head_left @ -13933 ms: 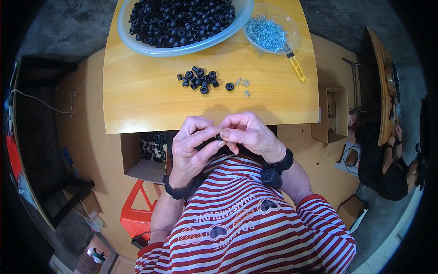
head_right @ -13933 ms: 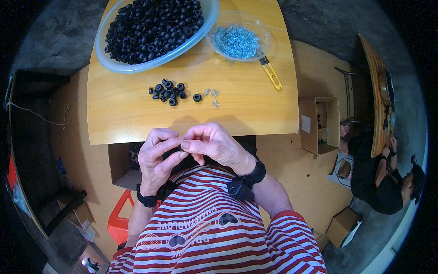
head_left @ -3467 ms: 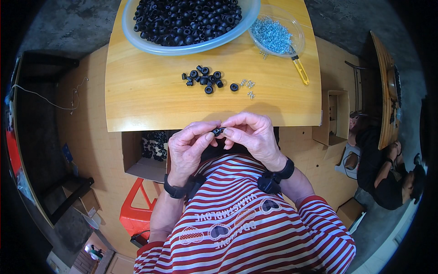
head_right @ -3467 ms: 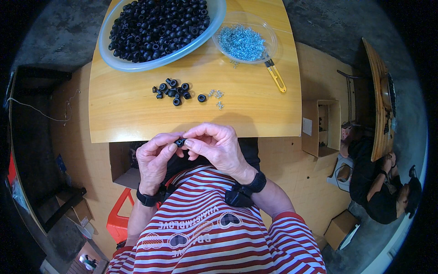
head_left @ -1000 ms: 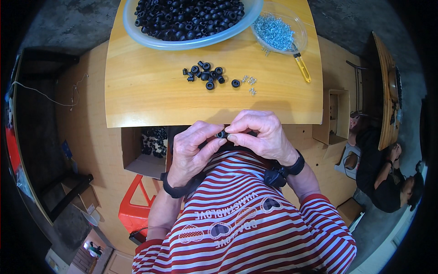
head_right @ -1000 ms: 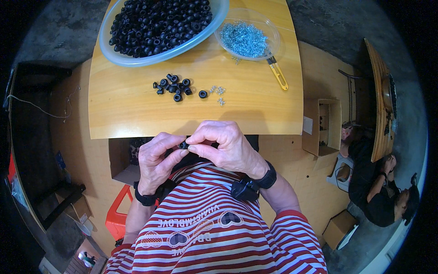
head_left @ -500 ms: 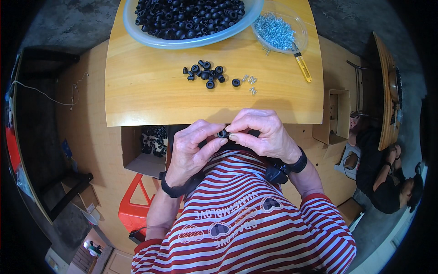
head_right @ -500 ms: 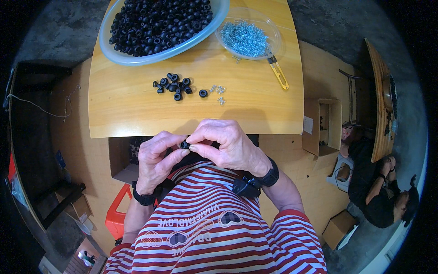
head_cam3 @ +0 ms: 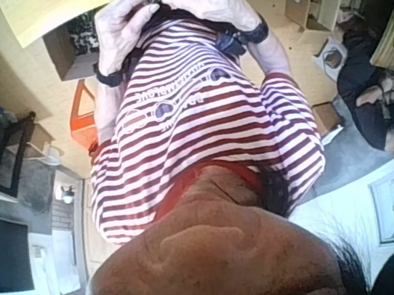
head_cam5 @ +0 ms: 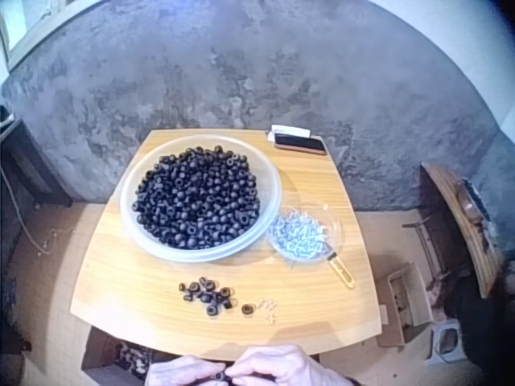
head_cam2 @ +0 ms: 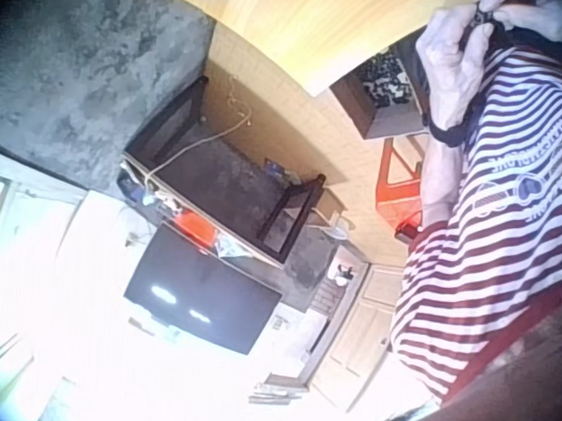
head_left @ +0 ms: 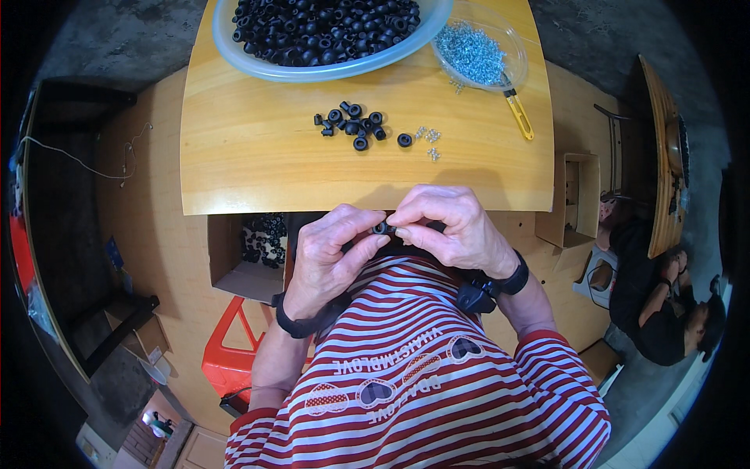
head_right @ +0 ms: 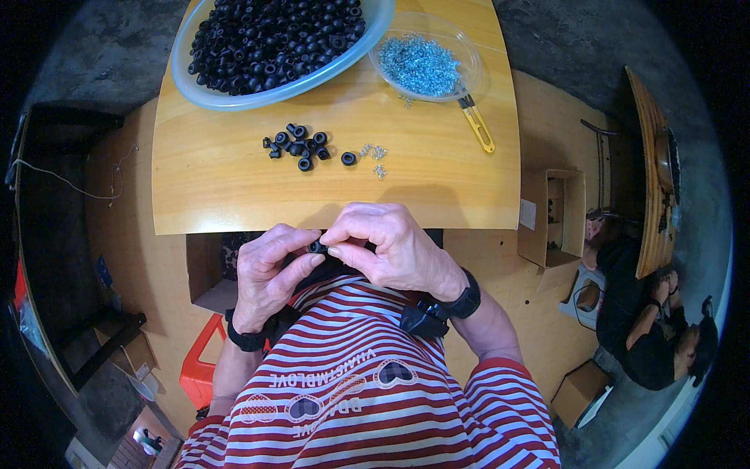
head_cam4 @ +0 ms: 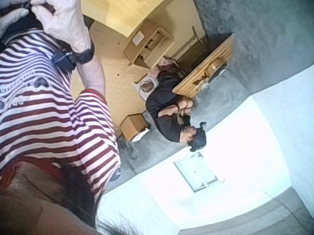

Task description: The person is manually inserting small metal components into black plastic caps.

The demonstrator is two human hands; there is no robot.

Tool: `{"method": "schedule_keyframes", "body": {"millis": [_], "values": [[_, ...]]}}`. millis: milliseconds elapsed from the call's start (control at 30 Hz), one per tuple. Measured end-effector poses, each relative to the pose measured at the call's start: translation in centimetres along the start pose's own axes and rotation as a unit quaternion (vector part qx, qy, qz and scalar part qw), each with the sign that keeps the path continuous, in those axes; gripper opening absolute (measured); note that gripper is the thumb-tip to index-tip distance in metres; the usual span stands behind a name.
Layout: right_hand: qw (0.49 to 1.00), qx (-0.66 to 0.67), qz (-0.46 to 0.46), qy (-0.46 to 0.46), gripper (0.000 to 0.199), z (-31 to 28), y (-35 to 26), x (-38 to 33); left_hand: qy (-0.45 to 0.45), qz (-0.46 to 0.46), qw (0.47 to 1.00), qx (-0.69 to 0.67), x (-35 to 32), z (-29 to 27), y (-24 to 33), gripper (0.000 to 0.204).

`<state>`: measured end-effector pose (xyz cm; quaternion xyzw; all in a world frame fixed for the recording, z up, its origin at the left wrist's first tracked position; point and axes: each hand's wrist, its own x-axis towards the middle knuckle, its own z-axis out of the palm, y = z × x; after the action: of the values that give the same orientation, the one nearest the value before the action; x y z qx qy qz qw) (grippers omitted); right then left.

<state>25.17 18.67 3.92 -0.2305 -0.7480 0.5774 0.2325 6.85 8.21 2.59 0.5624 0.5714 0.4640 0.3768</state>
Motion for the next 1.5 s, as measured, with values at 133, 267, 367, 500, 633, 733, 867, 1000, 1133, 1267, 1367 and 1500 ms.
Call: {"method": "schedule_keyframes", "body": {"millis": [133,267,367,500,633,733,867,1000,1133,1267,1367,1500], "values": [[1.000,0.010,-0.007,-0.018,0.012,-0.2,0.3,0.3,-0.027,0.008,0.999,0.031,0.5,-0.4,0.4,0.026],[0.999,0.015,-0.021,-0.028,0.010,0.0,1.1,0.4,-0.030,-0.004,0.999,0.014,0.6,-0.3,0.1,0.025],[0.957,0.253,0.139,-0.033,0.009,0.3,1.7,0.0,-0.026,-0.023,0.999,-0.013,0.3,-0.1,-0.1,0.024],[0.907,0.338,0.246,-0.054,0.021,-0.3,2.5,0.1,-0.016,-0.010,0.999,-0.036,0.3,-0.1,0.0,0.023],[0.905,0.367,0.207,-0.051,0.018,0.1,3.0,0.0,-0.006,0.053,0.998,-0.033,0.4,0.2,-0.1,0.025],[0.895,0.383,0.215,-0.076,0.021,0.3,3.1,-0.1,0.015,0.039,0.997,-0.066,0.1,0.4,-0.2,0.029],[0.887,0.400,0.209,-0.096,0.023,0.9,3.2,-0.5,0.012,0.095,0.995,-0.035,0.3,0.4,0.0,0.030],[0.893,0.394,0.205,-0.073,0.016,2.0,2.8,-0.8,0.009,0.110,0.993,-0.037,0.1,0.4,-0.4,0.028],[0.879,0.436,0.188,-0.037,0.015,2.9,2.8,-1.0,0.010,0.103,0.994,-0.032,0.0,0.4,0.0,0.029],[0.861,0.455,0.221,-0.053,0.017,3.5,2.8,-1.2,-0.012,0.108,0.992,0.065,0.1,-0.1,0.6,0.031],[0.845,0.475,0.236,-0.066,0.022,3.6,3.0,-1.3,-0.026,0.131,0.988,0.073,0.5,-0.4,1.0,0.028],[0.798,0.547,0.237,-0.088,0.026,3.8,3.0,-1.3,-0.022,0.118,0.991,0.052,0.1,0.0,0.8,0.026]]}}
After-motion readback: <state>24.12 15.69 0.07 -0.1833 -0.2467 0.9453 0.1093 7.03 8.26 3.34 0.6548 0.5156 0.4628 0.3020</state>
